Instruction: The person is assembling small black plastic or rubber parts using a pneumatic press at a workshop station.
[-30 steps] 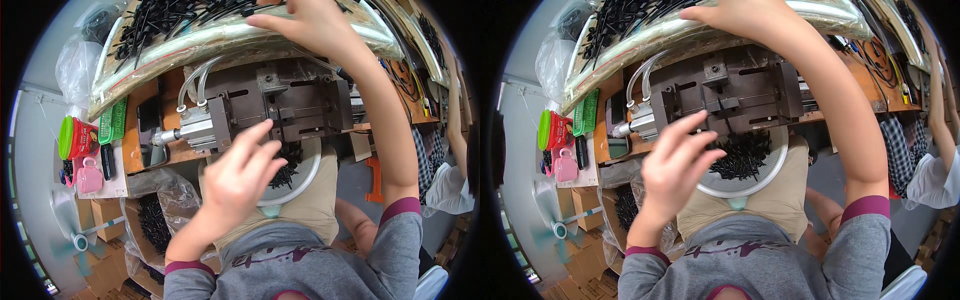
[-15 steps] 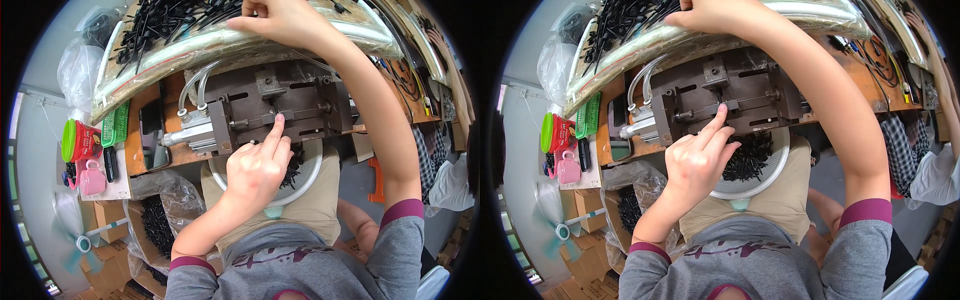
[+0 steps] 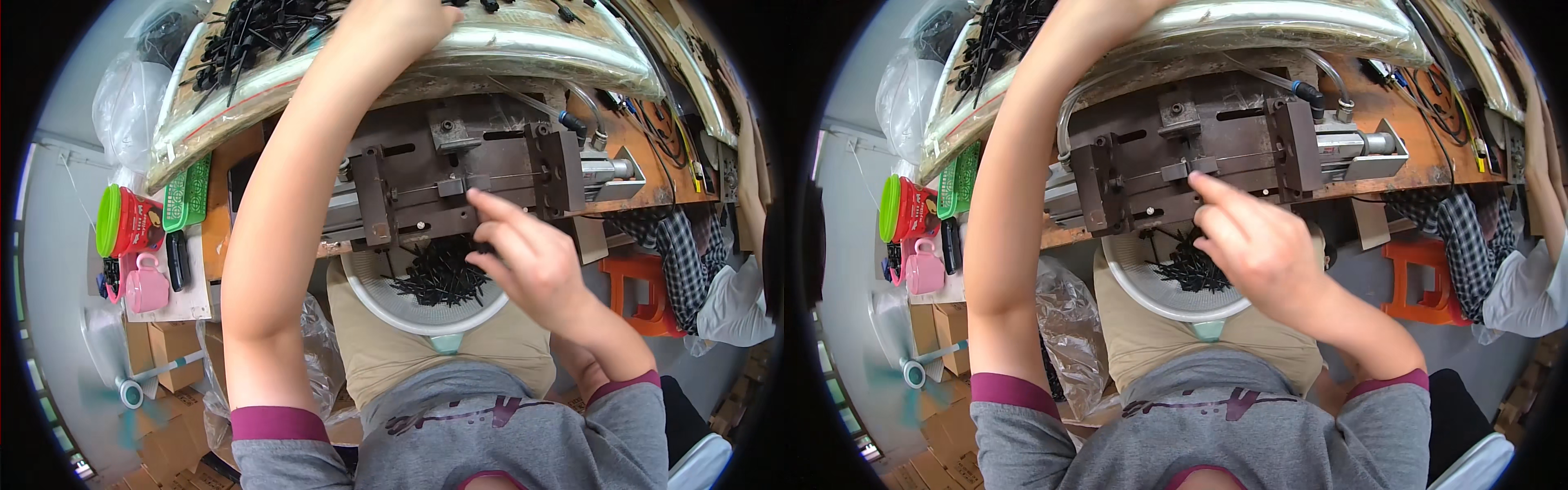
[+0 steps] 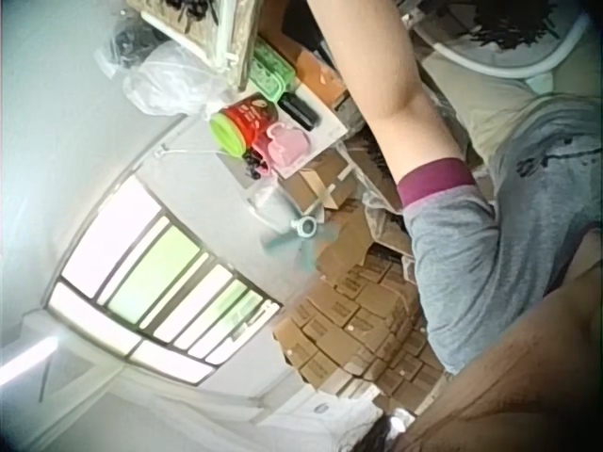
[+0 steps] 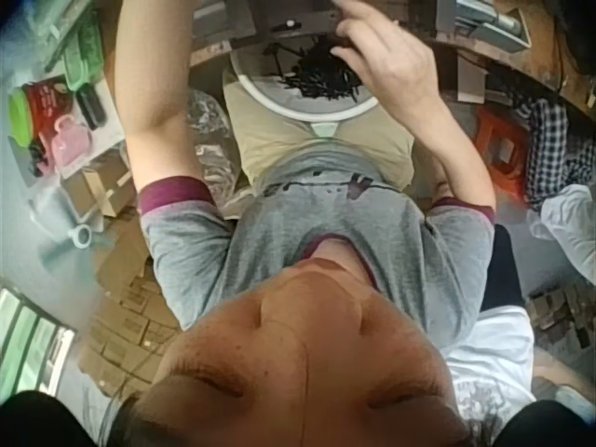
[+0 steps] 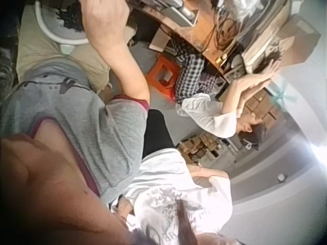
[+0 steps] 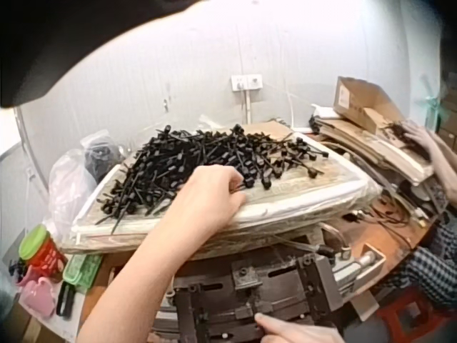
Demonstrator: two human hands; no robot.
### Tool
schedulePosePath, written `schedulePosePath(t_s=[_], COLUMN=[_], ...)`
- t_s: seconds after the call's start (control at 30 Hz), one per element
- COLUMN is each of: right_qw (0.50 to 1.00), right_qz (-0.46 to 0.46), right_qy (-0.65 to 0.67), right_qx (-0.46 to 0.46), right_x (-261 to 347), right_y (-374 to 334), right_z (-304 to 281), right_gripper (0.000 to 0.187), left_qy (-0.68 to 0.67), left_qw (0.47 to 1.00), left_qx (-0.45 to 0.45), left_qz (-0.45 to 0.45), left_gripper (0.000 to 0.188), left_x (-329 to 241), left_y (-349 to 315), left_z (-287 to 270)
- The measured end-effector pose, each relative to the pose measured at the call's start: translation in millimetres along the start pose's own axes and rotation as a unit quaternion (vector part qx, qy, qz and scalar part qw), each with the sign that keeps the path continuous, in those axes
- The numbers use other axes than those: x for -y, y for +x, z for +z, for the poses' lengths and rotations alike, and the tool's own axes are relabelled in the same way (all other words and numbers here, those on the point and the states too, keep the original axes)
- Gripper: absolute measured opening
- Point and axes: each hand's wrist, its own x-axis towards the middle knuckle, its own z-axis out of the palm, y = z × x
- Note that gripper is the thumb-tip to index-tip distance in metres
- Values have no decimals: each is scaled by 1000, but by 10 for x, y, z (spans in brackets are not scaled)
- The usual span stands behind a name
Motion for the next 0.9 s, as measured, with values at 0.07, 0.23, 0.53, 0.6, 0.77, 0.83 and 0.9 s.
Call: schedulePosePath(t_s=[0.07, 0.23, 0.53, 0.6, 0.77, 0.83, 0.9], right_qw=[994, 989, 997, 998, 986, 989, 989], right_qz=[-39, -44, 20, 62, 53, 100, 141], right_qy=[-100, -144, 50, -13, -110, -94, -48], right_qx=[-21, 3, 48, -30, -110, -47, 10], right_x=[48, 78, -167, -428, -942, -1102, -1144], right_y=[-8, 169, 651, 1003, 1727, 1921, 1986], right_z=[125, 93, -355, -525, -524, -487, -489], right_gripper=[16, 19, 16, 21, 22, 24, 28], left_qy=[63, 9, -131, -117, -96, -69, -35], left_qw=[997, 993, 988, 987, 994, 996, 999], left_qx=[-45, 108, -63, -82, -14, 2, 2], left_qz=[-8, -53, 45, 72, 51, 50, 41], left_gripper=[38, 46, 15, 22, 27, 27, 27], left_x=[-42, -145, -261, -386, -762, -781, -794], left_y=[90, 203, -952, -1322, -2021, -2109, -2110], left_z=[166, 1, -313, -267, 64, 186, 262])
